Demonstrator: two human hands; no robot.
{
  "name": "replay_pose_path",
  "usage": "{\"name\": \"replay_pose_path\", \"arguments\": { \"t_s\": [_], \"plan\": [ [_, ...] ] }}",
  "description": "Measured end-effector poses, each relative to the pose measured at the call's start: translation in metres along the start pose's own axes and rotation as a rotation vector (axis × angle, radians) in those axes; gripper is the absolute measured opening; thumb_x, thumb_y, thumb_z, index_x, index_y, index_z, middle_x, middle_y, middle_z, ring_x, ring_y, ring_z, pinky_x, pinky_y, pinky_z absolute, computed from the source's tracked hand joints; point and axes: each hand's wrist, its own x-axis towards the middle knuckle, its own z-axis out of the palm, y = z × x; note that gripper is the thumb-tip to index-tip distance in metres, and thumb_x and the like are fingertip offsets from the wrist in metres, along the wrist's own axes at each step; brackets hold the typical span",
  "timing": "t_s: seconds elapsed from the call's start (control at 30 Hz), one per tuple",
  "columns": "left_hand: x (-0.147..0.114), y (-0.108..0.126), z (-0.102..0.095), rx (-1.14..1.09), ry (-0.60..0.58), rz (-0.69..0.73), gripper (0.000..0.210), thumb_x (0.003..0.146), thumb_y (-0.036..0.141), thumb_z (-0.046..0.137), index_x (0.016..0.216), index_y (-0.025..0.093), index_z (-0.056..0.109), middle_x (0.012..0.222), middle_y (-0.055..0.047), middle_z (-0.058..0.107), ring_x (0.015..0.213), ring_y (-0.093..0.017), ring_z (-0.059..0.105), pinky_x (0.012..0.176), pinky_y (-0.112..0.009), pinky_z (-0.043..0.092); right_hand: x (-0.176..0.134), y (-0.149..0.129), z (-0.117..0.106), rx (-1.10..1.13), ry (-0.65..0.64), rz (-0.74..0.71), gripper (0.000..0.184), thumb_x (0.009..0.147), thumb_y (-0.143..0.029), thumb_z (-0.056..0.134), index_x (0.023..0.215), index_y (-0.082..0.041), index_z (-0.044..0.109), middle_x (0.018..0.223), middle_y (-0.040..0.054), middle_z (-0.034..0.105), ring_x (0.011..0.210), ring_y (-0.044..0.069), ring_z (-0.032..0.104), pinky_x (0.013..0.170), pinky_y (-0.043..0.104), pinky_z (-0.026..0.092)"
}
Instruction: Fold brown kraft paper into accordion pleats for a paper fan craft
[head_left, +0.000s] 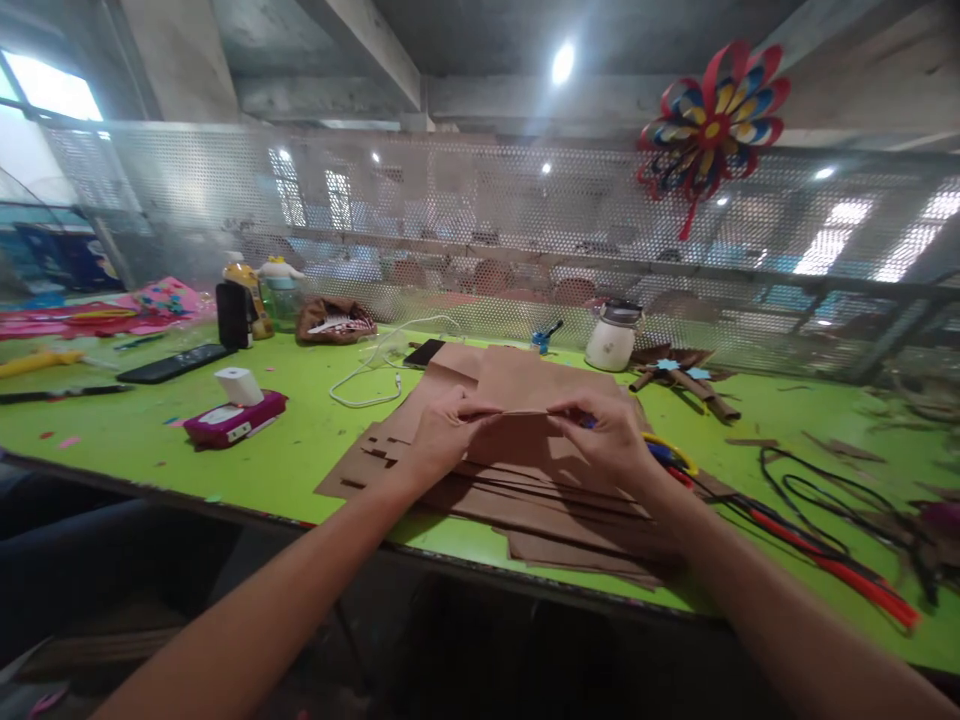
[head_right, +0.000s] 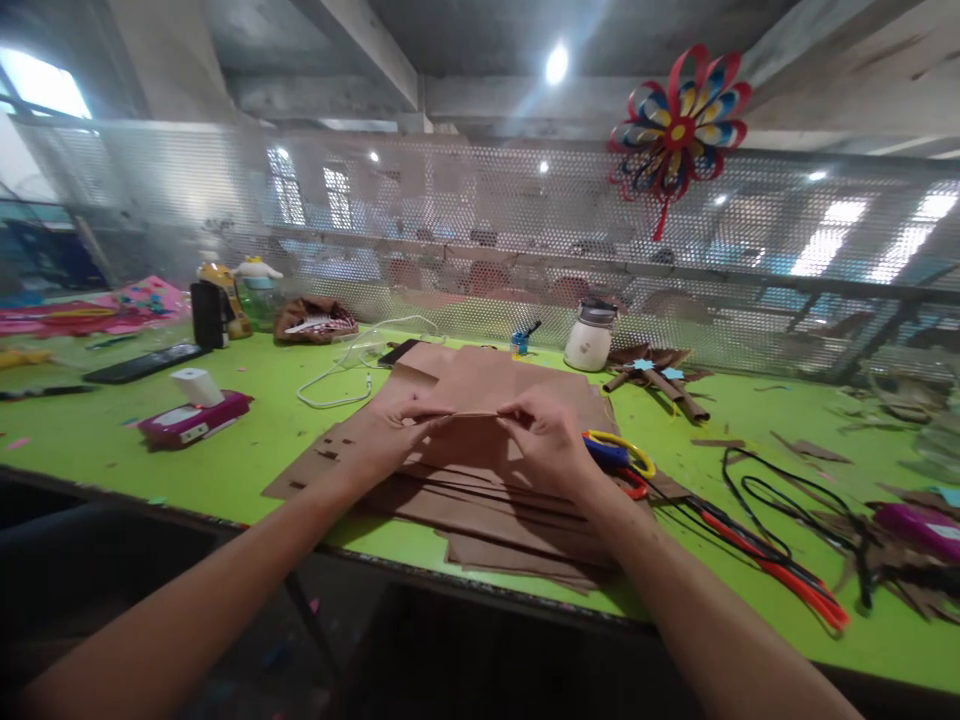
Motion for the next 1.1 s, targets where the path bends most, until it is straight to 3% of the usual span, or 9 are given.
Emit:
{"name": "replay_pose_path", "arguments": {
  "t_s": [0.23,0.37,0.43,0.77,0.97,1.1],
  "plan": [
    [0.002,0.000,0.004,-0.070,-0.011,-0.028,0.022,0.070,0.031,0.063,0.087,0.018,0.071,0.082,-0.005,0.066,0.075,-0.014,0.057,0.066,-0.023,0.045,0.002,0.003,0.001,0.024,-0.083,0.133,0.019,0.072,-0.026,0.060,0.086,-0.019,0.070,0.078,0.0047,0.069,0.068,0.016,0.060,0.062,0.027,0.047],
    [0.005,-0.003,0.011,-0.169,-0.115,-0.300,0.032,0.069,0.035,0.063,0.093,0.015,0.069,0.064,-0.002,0.063,0.051,-0.010,0.050,0.045,-0.021,0.038,0.003,0.004,-0.001,0.128,-0.221,0.363,0.019,0.070,-0.028,0.060,0.079,-0.016,0.072,0.063,0.0018,0.068,0.053,0.013,0.058,0.047,0.022,0.044],
    [0.007,-0.008,0.015,-0.198,-0.195,-0.389,0.038,0.068,0.037,0.063,0.097,0.013,0.067,0.051,0.001,0.056,0.039,-0.007,0.040,0.038,-0.019,0.029,0.003,0.005,-0.001,0.101,-0.262,0.404,0.017,0.068,-0.026,0.059,0.073,-0.016,0.072,0.057,0.0003,0.066,0.049,0.013,0.056,0.044,0.021,0.041],
    [0.005,-0.014,0.017,-0.200,-0.242,-0.397,0.043,0.063,0.036,0.067,0.098,0.012,0.067,0.047,0.003,0.052,0.039,-0.006,0.038,0.038,-0.019,0.028,0.000,0.019,0.000,0.015,-0.346,0.299,0.016,0.065,-0.020,0.058,0.072,-0.019,0.073,0.060,-0.0007,0.067,0.054,0.013,0.058,0.048,0.020,0.041],
    [0.004,-0.021,0.021,-0.174,-0.234,-0.308,0.035,0.066,0.033,0.064,0.093,0.012,0.068,0.046,0.004,0.051,0.039,-0.006,0.037,0.039,-0.019,0.029,0.000,0.016,0.000,-0.078,-0.358,0.253,0.017,0.067,-0.018,0.057,0.072,-0.018,0.072,0.054,-0.0012,0.063,0.051,0.011,0.053,0.048,0.020,0.038],
    [0.005,-0.029,0.024,-0.133,-0.245,-0.308,0.037,0.067,0.035,0.063,0.095,0.011,0.068,0.045,0.003,0.052,0.039,-0.007,0.040,0.041,-0.020,0.031,-0.003,0.014,0.004,-0.176,-0.294,0.158,0.012,0.066,-0.016,0.061,0.070,-0.018,0.072,0.070,0.0033,0.063,0.066,0.014,0.055,0.059,0.024,0.042]
  ]
}}
